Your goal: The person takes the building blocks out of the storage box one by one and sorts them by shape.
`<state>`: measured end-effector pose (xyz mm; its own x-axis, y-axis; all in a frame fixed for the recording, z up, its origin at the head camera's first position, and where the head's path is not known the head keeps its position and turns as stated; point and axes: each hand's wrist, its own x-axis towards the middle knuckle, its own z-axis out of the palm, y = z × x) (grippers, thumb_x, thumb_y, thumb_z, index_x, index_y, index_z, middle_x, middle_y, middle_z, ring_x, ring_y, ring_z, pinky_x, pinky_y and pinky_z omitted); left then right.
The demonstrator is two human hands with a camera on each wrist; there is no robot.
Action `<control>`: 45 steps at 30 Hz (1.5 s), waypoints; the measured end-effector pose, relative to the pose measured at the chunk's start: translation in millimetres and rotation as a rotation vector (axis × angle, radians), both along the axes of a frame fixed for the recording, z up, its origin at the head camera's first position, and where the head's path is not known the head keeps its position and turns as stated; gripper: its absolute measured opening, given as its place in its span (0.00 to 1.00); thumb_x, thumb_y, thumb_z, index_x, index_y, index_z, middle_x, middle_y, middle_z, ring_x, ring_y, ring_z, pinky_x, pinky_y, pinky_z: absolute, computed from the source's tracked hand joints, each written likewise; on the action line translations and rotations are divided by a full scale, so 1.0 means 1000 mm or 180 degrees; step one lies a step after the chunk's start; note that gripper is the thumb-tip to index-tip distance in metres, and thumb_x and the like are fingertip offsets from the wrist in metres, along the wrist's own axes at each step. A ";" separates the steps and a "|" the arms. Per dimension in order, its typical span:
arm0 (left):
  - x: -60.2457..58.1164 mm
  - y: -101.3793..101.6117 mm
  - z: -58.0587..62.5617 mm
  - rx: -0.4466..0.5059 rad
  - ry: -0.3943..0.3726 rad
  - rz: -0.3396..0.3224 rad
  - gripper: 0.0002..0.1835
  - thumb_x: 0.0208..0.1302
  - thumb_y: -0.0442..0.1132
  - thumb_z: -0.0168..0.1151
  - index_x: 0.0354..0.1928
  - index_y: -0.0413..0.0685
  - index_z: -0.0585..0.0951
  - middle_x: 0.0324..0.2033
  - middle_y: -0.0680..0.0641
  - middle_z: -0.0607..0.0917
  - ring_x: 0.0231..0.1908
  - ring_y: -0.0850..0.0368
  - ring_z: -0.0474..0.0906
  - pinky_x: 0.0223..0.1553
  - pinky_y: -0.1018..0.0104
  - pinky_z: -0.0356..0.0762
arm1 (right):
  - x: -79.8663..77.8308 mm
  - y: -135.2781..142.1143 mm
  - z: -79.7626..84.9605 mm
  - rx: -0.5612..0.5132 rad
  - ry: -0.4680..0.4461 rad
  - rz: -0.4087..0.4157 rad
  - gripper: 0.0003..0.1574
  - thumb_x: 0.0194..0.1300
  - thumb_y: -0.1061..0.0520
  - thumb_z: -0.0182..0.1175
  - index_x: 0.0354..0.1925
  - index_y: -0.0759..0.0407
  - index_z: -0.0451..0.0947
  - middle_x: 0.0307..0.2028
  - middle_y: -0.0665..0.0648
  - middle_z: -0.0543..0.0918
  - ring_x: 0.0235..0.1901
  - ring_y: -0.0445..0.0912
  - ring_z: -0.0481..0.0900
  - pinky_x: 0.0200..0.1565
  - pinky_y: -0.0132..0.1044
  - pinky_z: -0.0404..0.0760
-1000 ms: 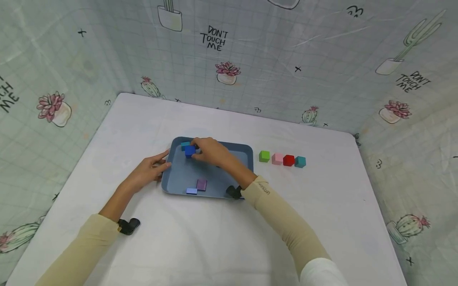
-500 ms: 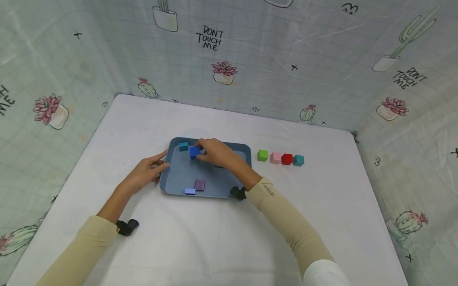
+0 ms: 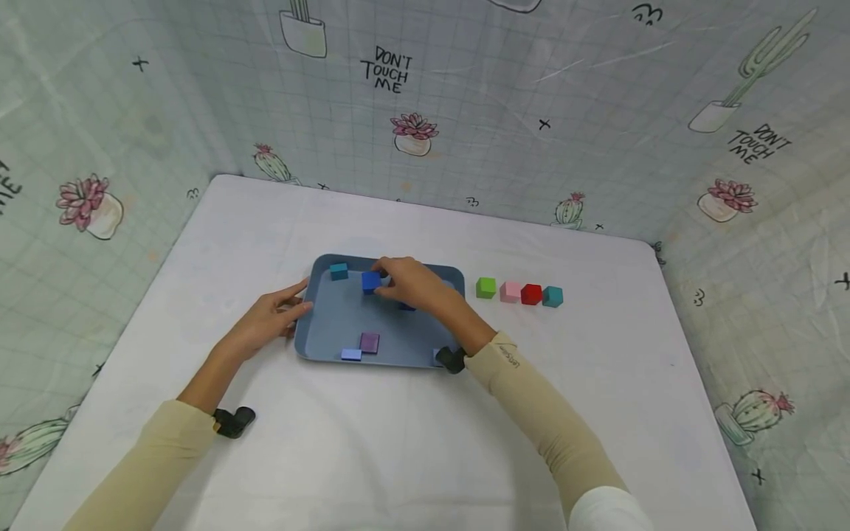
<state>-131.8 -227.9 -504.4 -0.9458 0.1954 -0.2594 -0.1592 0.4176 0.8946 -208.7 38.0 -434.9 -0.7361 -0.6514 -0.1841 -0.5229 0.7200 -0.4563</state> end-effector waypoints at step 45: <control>0.001 0.001 0.002 -0.0013 0.0002 0.0003 0.34 0.70 0.47 0.54 0.73 0.54 0.53 0.56 0.33 0.67 0.49 0.38 0.74 0.39 0.61 0.80 | 0.001 0.052 0.000 -0.0241 -0.0023 -0.0395 0.26 0.65 0.56 0.61 0.59 0.61 0.71 0.52 0.56 0.78 0.46 0.47 0.78 0.44 0.33 0.78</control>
